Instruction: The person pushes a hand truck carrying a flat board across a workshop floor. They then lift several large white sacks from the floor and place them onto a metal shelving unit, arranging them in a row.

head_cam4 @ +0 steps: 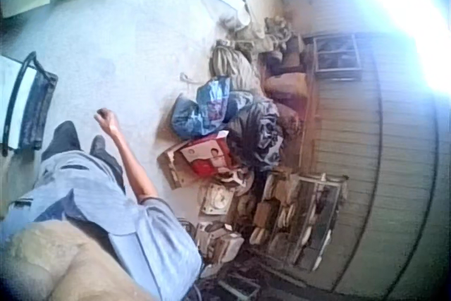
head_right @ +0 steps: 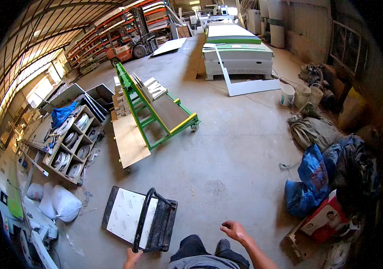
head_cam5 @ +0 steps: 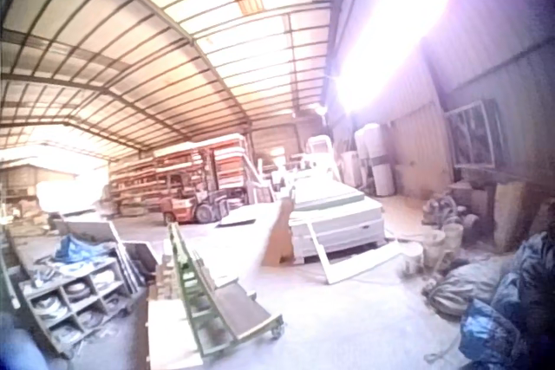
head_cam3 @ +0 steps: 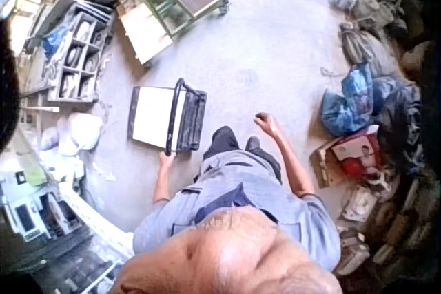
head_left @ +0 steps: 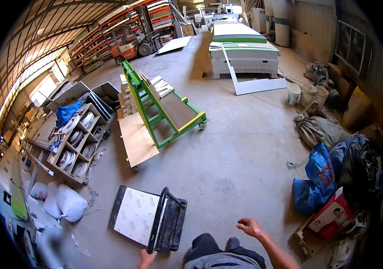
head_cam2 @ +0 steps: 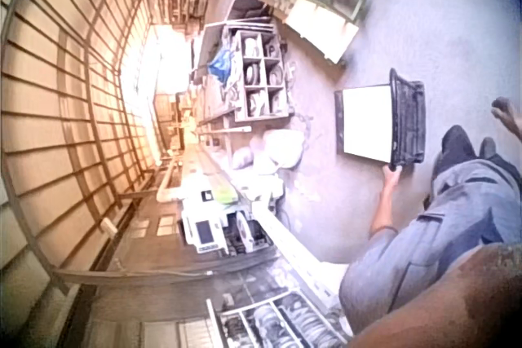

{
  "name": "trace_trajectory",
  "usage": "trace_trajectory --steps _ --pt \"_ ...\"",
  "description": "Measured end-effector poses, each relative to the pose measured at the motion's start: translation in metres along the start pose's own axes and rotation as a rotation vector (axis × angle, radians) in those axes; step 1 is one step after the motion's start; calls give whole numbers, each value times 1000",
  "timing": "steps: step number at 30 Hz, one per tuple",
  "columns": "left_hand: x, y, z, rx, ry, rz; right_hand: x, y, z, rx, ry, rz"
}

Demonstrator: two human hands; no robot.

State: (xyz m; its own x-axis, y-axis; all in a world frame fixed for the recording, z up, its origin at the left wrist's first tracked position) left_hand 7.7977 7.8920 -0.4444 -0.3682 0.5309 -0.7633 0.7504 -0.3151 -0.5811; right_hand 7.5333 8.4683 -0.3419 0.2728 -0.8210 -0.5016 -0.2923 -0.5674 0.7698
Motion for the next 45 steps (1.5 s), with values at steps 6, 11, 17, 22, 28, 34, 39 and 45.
trace_trajectory --steps 6,11,17,22,28,34,39,45 --pt "32 10 -54 257 -80 -138 45 39 59 -78 230 71" --pt "56 -47 -110 82 139 -42 75 96 111 -137 337 -6" --pt "62 -159 -167 135 -44 -168 115 146 169 -228 514 -189" --pt "106 -178 -171 -3 124 15 119 179 201 -222 661 -142" --pt "158 -270 -162 121 109 -69 90 222 252 -165 650 -194" --pt "197 -326 -145 -11 46 -37 92 269 313 -124 637 -352" --pt "264 -367 -107 -83 295 43 75 249 409 -114 588 -204" --pt "238 -431 -98 -150 20 -129 95 309 424 -111 749 -103"
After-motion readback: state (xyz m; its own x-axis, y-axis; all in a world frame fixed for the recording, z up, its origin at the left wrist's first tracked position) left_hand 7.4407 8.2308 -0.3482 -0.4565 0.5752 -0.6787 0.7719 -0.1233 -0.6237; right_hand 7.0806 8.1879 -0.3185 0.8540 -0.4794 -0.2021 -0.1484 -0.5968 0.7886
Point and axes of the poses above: each hand's wrist, its own z-axis towards the middle knuckle, its own x-axis out of the palm, y = z × x, the point moved 9 cm from there along z, towards the middle knuckle, and after that the axes turned 14 degrees about -y, right-handed, at the moved point
